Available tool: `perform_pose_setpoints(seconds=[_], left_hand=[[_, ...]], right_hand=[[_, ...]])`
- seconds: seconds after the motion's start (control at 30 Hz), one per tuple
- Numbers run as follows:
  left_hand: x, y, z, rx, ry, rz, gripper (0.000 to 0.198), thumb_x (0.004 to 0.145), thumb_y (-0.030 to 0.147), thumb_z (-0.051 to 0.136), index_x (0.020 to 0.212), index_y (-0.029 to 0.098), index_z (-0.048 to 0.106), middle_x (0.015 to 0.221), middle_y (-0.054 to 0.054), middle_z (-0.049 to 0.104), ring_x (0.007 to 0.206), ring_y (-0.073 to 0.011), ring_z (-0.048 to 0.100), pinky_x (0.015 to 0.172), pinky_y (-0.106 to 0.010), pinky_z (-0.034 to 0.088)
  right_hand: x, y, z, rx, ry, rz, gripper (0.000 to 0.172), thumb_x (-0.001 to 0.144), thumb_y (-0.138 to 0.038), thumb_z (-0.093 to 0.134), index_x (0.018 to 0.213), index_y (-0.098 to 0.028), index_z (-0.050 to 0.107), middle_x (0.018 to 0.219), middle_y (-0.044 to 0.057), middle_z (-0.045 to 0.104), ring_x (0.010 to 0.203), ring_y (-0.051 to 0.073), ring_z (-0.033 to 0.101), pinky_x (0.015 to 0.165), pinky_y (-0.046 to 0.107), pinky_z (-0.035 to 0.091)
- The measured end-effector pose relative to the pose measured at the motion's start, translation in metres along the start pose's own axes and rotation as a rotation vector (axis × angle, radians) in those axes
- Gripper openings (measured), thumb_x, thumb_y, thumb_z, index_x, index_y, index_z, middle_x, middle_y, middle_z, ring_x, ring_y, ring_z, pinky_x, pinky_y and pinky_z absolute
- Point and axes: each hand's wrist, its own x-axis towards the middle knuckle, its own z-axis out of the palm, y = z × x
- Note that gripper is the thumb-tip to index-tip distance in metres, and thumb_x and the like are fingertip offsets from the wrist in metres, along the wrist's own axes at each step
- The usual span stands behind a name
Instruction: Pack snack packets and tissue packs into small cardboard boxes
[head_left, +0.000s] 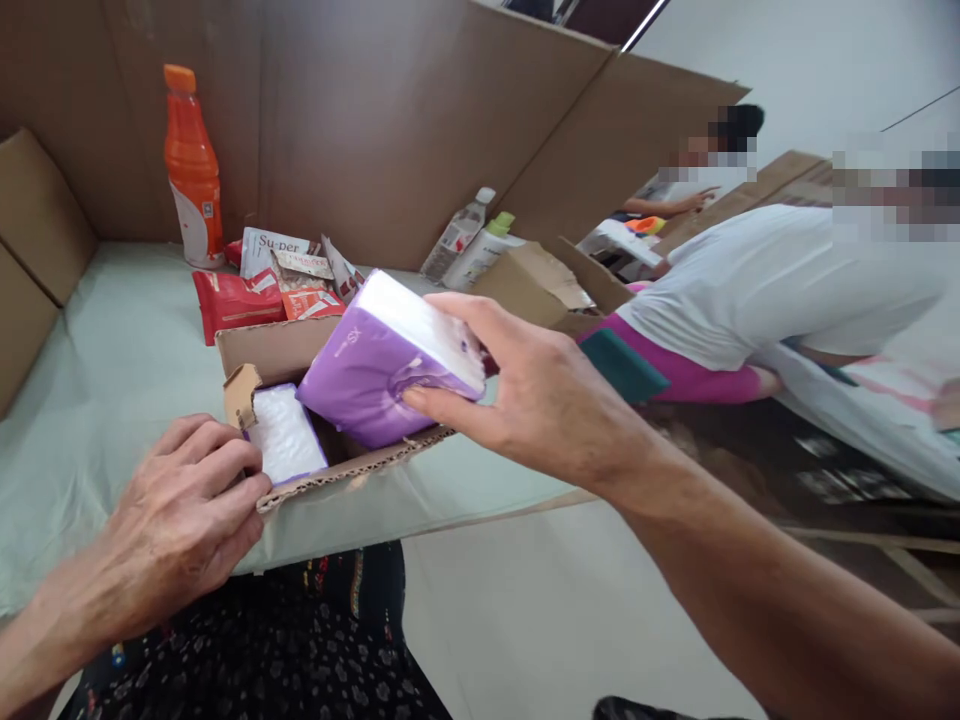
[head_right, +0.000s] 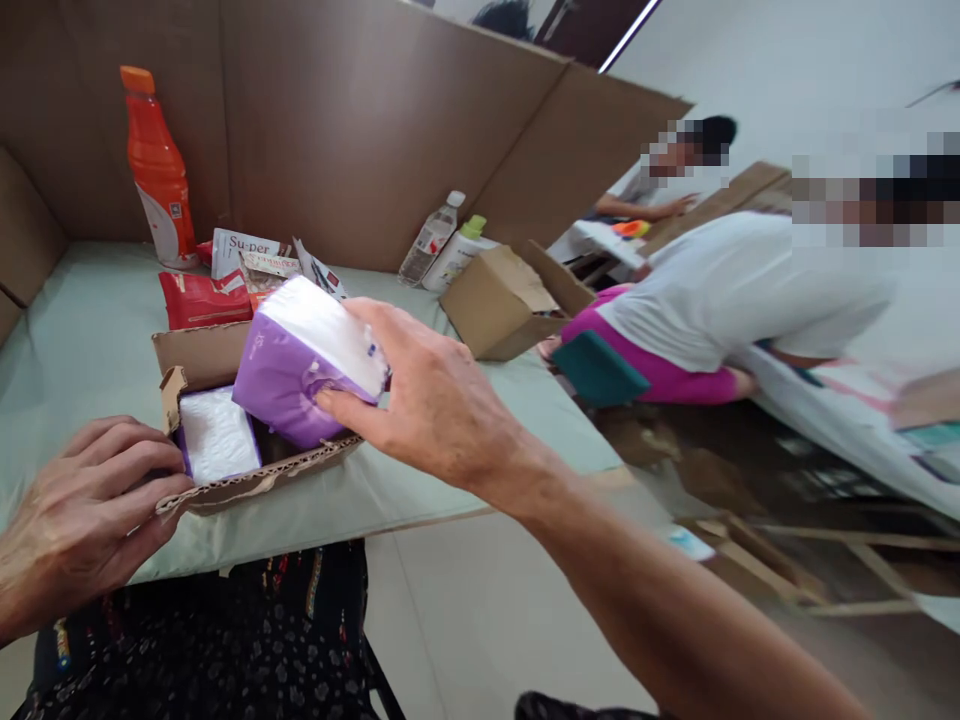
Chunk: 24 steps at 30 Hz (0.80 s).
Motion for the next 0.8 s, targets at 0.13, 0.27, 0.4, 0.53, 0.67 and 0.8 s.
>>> perform_pose_setpoints(seconds=[0.13, 0.27, 0.4, 0.53, 0.67, 0.8], left_hand=[[0.000, 0.001, 0.001, -0.011, 0.002, -0.003, 0.018, 0.096, 0.010, 0.055, 0.088, 0.020, 0.069, 0.088, -0.004, 0.070, 0.088, -0.0229, 0.060, 0.085, -0.042, 0.048], [0.000, 0.002, 0.001, -0.009, -0.009, 0.003, 0.023, 0.099, 0.011, 0.051, 0.087, 0.020, 0.068, 0.086, -0.004, 0.070, 0.086, -0.0225, 0.060, 0.084, -0.041, 0.047], [-0.001, 0.001, 0.001, -0.017, 0.001, -0.002, 0.024, 0.099, 0.010, 0.050, 0.087, 0.020, 0.068, 0.087, -0.004, 0.070, 0.088, -0.0231, 0.060, 0.086, -0.042, 0.048], [-0.001, 0.002, 0.001, -0.044, -0.019, 0.002, 0.020, 0.096, 0.010, 0.054, 0.089, 0.021, 0.069, 0.089, -0.004, 0.070, 0.089, -0.0227, 0.060, 0.086, -0.042, 0.048], [0.000, 0.003, 0.002, -0.027, -0.007, -0.017, 0.019, 0.096, 0.011, 0.055, 0.087, 0.021, 0.068, 0.086, -0.004, 0.069, 0.088, -0.0226, 0.059, 0.084, -0.040, 0.048], [0.000, 0.002, 0.003, -0.029, -0.013, -0.015, 0.021, 0.097, 0.011, 0.053, 0.087, 0.020, 0.068, 0.086, -0.004, 0.068, 0.087, -0.0231, 0.059, 0.085, -0.042, 0.047]], right_hand=[[-0.011, 0.009, 0.003, -0.057, 0.050, -0.002, 0.058, 0.088, -0.048, 0.066, 0.141, -0.025, 0.056, 0.120, 0.012, 0.075, 0.100, 0.034, 0.073, 0.084, 0.050, 0.062], [-0.023, 0.018, 0.000, -0.232, 0.063, -0.011, 0.059, 0.087, -0.050, 0.066, 0.138, -0.022, 0.056, 0.119, 0.016, 0.075, 0.098, 0.037, 0.075, 0.076, 0.050, 0.060], [-0.023, 0.016, -0.010, -0.332, 0.025, -0.079, 0.053, 0.088, -0.051, 0.065, 0.133, -0.024, 0.058, 0.117, 0.015, 0.076, 0.094, 0.037, 0.075, 0.071, 0.047, 0.057], [-0.011, 0.003, -0.009, -0.335, -0.123, -0.222, 0.046, 0.088, -0.043, 0.066, 0.129, -0.024, 0.063, 0.115, 0.013, 0.077, 0.095, 0.034, 0.074, 0.080, 0.044, 0.055], [0.002, -0.009, 0.005, -0.463, -0.235, -0.182, 0.039, 0.086, -0.049, 0.069, 0.114, -0.022, 0.067, 0.102, 0.012, 0.080, 0.086, 0.031, 0.072, 0.078, 0.041, 0.051], [0.006, -0.016, 0.015, -0.486, -0.327, -0.113, 0.053, 0.088, -0.066, 0.066, 0.113, -0.019, 0.067, 0.095, 0.014, 0.080, 0.083, 0.033, 0.074, 0.072, 0.039, 0.049]])
